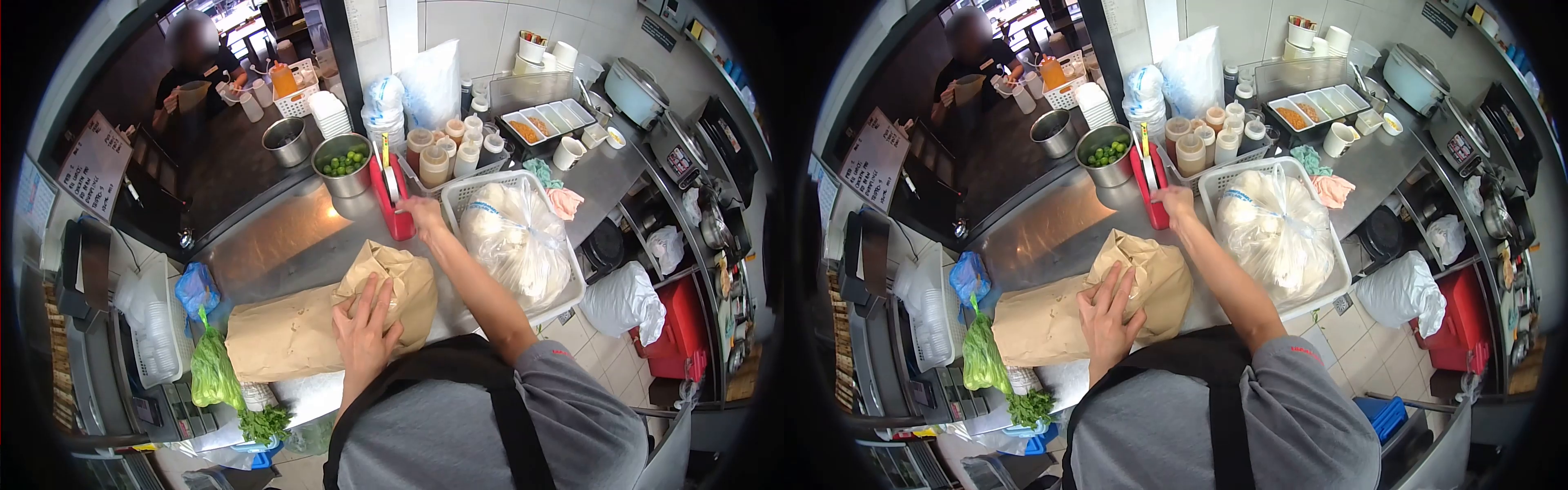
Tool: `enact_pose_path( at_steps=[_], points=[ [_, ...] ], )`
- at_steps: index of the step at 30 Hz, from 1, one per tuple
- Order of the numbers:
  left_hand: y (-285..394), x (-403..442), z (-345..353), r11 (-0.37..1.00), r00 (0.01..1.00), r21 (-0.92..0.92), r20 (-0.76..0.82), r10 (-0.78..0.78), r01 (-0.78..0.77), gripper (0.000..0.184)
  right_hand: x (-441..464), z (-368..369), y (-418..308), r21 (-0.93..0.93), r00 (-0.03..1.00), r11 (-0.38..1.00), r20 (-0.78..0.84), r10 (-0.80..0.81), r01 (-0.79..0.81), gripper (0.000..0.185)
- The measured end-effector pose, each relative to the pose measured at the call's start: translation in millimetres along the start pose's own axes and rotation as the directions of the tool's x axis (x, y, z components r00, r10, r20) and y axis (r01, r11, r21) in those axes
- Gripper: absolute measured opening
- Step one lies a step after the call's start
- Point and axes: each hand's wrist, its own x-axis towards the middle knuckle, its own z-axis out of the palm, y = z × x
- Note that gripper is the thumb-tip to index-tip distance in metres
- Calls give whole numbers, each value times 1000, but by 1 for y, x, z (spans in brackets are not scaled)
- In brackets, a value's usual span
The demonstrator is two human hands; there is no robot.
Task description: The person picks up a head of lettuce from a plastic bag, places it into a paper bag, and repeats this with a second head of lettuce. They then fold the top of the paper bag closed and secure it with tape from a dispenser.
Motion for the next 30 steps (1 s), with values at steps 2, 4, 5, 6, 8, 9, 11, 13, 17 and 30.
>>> enact_pose_path(
  at_steps=[2, 4, 5, 6, 8, 9, 11, 13, 17, 30],
  points=[
    [-2, 2, 1, 1000, 1000, -5, -11, -6, 6, 66, 1, -9, 28, -76, 984, 984, -62, -164, 160, 8],
    [-4, 2, 1, 1000, 1000, 1, -12, -1, 1, 66, 0, -18, 49, -107, 979, 978, -82, -189, 180, 10],
    [-3, 2, 1, 1000, 1000, 3, -2, -8, 8, 66, 7, -23, 60, -197, 976, 961, -60, -210, 194, 10],
    [-2, 3, 0, 1000, 1000, 4, 8, -16, 16, 66, 13, -28, 70, -285, 973, 936, -36, -228, 209, 10],
    [0, 5, -4, 1000, 999, 15, 31, -25, 24, 66, 20, -32, 77, -498, 923, 802, -9, -386, 330, 10],
    [1, 7, -7, 999, 999, 24, 48, -24, 23, 67, 22, -33, 76, -615, 856, 672, 10, -516, 412, 10],
    [2, 4, -8, 999, 997, 33, 75, -25, 22, 68, 13, -41, 74, -718, 826, 553, 52, -562, 422, 9],
    [2, 7, -7, 999, 997, 38, 70, -30, 28, 68, -9, -45, 41, -718, 900, 604, 74, -429, 346, 9],
    [-1, 8, -7, 999, 995, 10, 92, -37, 36, 78, -91, -35, -50, -117, 891, 960, 415, -187, 256, 8],
    [0, 8, -5, 1000, 996, 0, 84, -18, 18, 89, -176, -27, -89, -308, 687, 926, 722, 77, 219, 68]
  ],
)
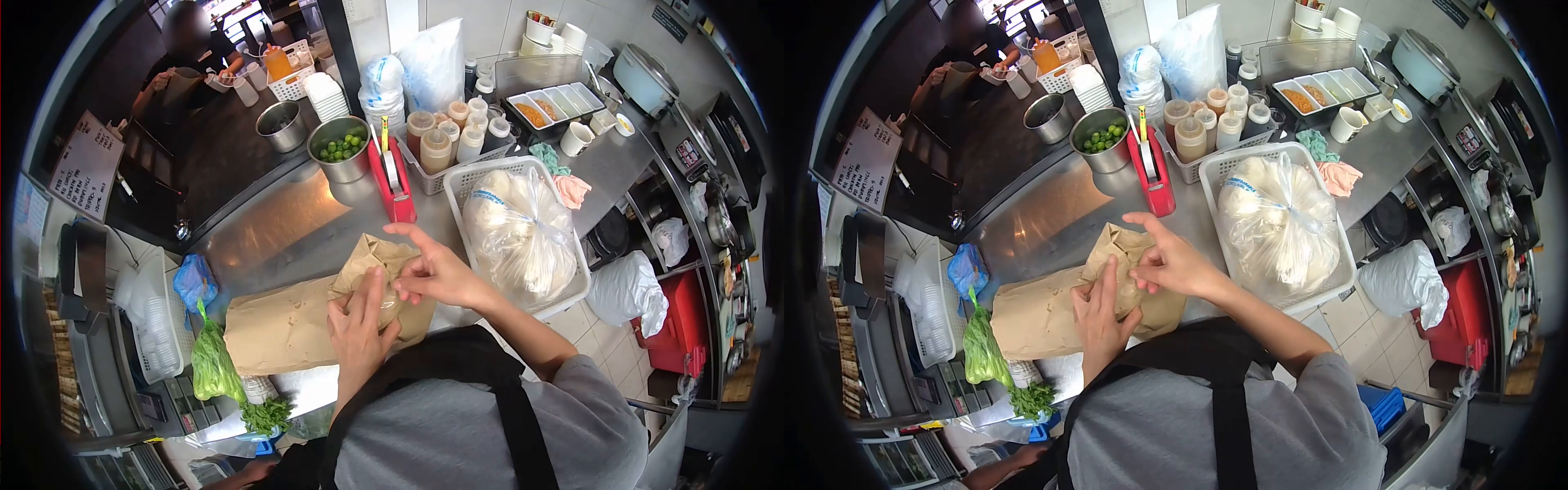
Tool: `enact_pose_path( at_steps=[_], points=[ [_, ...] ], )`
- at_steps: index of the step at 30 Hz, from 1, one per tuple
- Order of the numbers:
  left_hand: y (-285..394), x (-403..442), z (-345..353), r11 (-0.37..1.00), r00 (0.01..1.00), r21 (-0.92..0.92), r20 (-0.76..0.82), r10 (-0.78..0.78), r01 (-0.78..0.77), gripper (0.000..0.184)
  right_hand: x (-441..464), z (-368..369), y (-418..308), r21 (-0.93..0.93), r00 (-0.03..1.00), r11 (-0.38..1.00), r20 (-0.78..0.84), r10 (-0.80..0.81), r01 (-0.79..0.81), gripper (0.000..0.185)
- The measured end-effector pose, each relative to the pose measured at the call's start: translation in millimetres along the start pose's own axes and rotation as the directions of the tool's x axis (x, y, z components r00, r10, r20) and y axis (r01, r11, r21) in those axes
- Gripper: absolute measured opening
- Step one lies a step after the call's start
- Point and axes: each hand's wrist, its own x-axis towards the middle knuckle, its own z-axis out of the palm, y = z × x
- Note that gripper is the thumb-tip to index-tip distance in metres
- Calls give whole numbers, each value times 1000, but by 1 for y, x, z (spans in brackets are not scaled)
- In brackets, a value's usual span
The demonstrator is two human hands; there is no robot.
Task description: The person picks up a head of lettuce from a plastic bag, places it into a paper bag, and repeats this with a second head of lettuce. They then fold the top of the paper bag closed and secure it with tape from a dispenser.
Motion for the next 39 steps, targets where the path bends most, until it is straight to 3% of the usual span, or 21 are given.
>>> enact_pose_path(
  at_steps=[3, 9, 12, 15, 18, 21, 24, 27, 28, 31, 34, 37, 39],
  points=[
    [-1, 1, 3, 1000, 1000, 4, -12, 24, -24, 78, 4, 8, -4, -253, 999, 967, -49, 18, -29, 62],
    [-1, -2, 7, 999, 999, -42, -46, -1, -1, 72, 8, -1, -9, -304, 991, 944, 2, 135, -128, 58],
    [-8, -1, 8, 999, 998, -39, -57, -21, 19, 71, 6, -1, -3, -685, 976, 718, -217, -36, -126, 70],
    [-6, 1, 6, 998, 999, -62, -51, -7, 4, 69, 20, -6, 72, -861, 812, 490, -187, -553, 136, 86],
    [-8, 3, 7, 996, 998, -89, -65, -4, -2, 69, 32, -8, 103, -545, 862, 770, -158, -482, 331, 89],
    [-13, 1, 10, 995, 997, -99, -71, -23, 16, 70, 30, -16, 105, -446, 865, 800, -102, -491, 402, 79],
    [-19, 0, 5, 986, 996, -163, -76, -39, 26, 71, 35, -16, 163, 66, 848, 974, -508, -152, 215, 69],
    [-33, -4, 5, 959, 976, -277, -187, -115, 60, 73, 17, -12, 169, 481, 912, 861, -256, 320, -167, 60],
    [-39, -6, 10, 945, 959, -319, -239, -153, 72, 74, 14, -12, 168, 447, 914, 879, -265, 309, -167, 61],
    [-52, -7, 29, 802, 936, -578, -176, -303, 151, 74, 1, -2, 162, 352, 925, 922, -271, 266, -162, 64],
    [-62, -3, 53, 703, 908, -705, -229, -350, 93, 70, -1, 4, 150, 269, 945, 959, -281, 165, -87, 73],
    [-81, 7, 71, 587, 856, -800, -211, -472, 126, 66, 10, -4, 133, 156, 922, 967, -302, 242, -203, 72],
    [-90, 24, 53, 399, 809, -905, -122, -575, 147, 61, 21, -11, 105, 116, 946, 980, -263, 187, -161, 67]
  ],
)
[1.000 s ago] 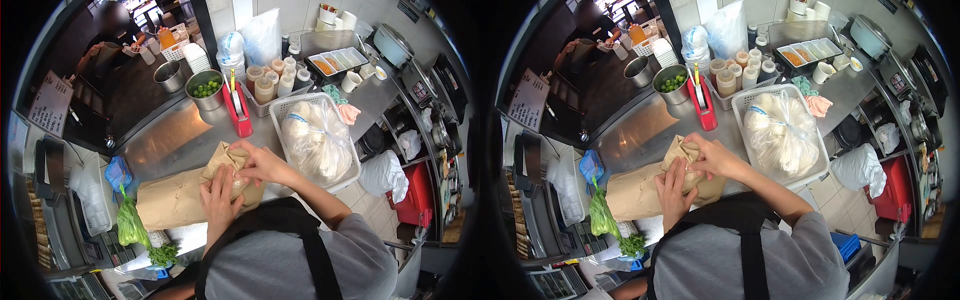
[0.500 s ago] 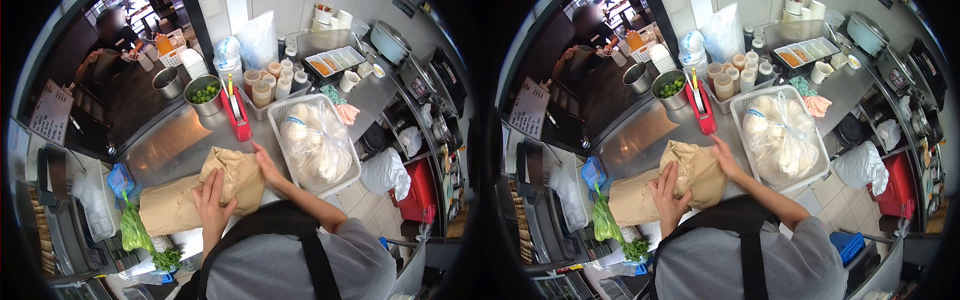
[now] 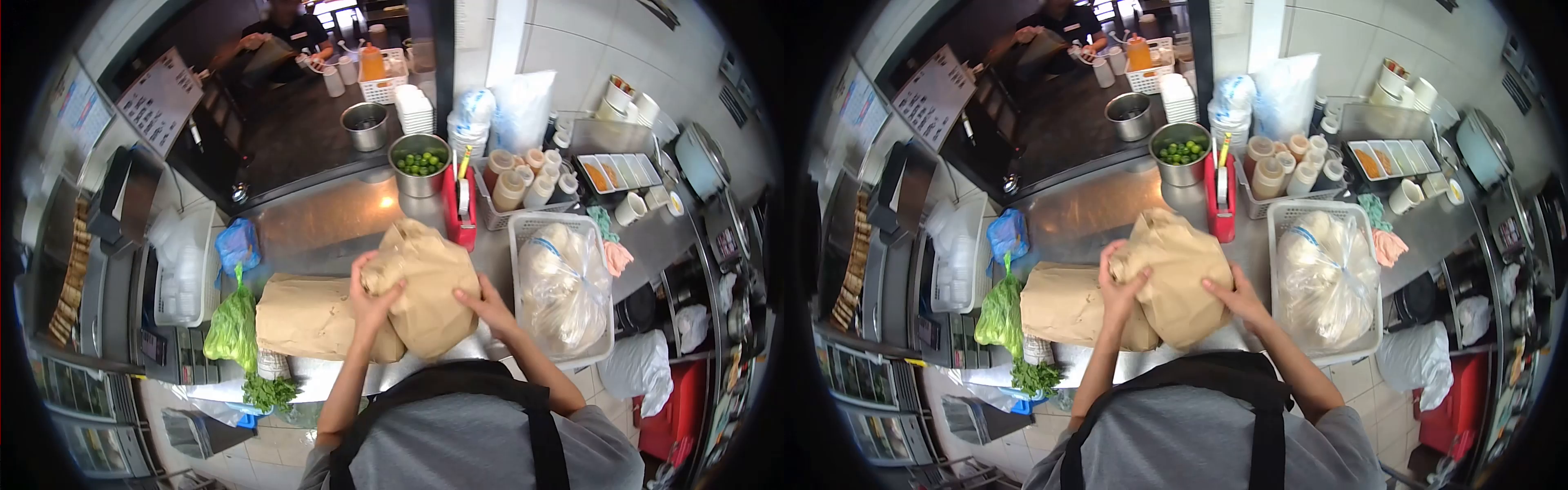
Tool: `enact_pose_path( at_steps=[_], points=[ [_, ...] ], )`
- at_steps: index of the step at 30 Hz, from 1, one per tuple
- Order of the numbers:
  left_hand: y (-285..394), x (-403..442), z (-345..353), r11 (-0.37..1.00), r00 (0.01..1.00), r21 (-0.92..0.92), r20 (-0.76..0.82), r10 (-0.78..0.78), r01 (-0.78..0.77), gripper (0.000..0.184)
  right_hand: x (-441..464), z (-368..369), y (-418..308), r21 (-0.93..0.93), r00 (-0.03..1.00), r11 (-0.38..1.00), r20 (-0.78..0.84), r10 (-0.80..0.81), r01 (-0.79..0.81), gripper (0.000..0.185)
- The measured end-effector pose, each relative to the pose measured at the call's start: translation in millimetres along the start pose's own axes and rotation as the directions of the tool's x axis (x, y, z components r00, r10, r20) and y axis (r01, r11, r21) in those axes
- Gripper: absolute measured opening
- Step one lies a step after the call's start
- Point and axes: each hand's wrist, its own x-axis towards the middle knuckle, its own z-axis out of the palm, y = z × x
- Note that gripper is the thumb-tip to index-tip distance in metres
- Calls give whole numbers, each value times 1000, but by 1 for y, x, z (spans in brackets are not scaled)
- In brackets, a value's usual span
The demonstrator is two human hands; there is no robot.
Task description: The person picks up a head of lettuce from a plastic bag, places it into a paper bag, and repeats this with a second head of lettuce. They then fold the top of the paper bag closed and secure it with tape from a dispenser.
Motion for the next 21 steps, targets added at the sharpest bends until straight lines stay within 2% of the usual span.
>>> enact_pose_path(
  at_steps=[2, 4, 5, 7, 10, 11, 12, 13, 15, 17, 19, 21],
  points=[
    [-9, 28, -17, 981, 993, -186, -94, -75, 56, 58, 7, 1, -40, 76, 993, 993, 70, -90, 85, 63],
    [-6, 58, -34, 887, 963, -442, -150, -222, 136, 56, 19, 7, -75, 50, 966, 971, 103, -238, 234, 59],
    [-10, 75, -46, 864, 943, -477, -185, -277, 160, 58, 29, 9, -81, -129, 919, 910, 58, -389, 394, 57],
    [-20, 102, -73, 844, 895, -497, -260, -364, 199, 62, 45, 18, -88, -468, 736, 635, 51, -675, 615, 55],
    [-30, 132, -103, 855, 807, -464, -400, -434, 231, 67, 54, 31, -72, -385, 752, 673, 95, -652, 632, 51],
    [-33, 140, -110, 865, 774, -447, -456, -440, 229, 68, 52, 37, -64, -375, 831, 756, 85, -549, 537, 51],
    [-40, 150, -119, 874, 736, -430, -512, -443, 227, 70, 51, 42, -54, -395, 852, 763, 121, -510, 512, 51],
    [-61, 164, -130, 896, 740, -415, -551, -387, 160, 73, 52, 47, -46, -415, 870, 768, 158, -467, 488, 51],
    [-87, 180, -146, 903, 695, -410, -612, -378, 130, 75, 53, 57, -31, -430, 895, 788, 273, -352, 441, 51],
    [-91, 186, -155, 898, 653, -403, -635, -412, 175, 77, 63, 71, -26, -429, 888, 795, 363, -283, 429, 50],
    [-84, 182, -161, 869, 608, -396, -624, -491, 296, 79, 73, 91, -24, -404, 862, 797, 431, -267, 448, 48],
    [-71, 185, -176, 799, 611, -264, -530, -588, 541, 84, 99, 113, -13, -401, 812, 763, 520, -266, 507, 48]
  ],
)
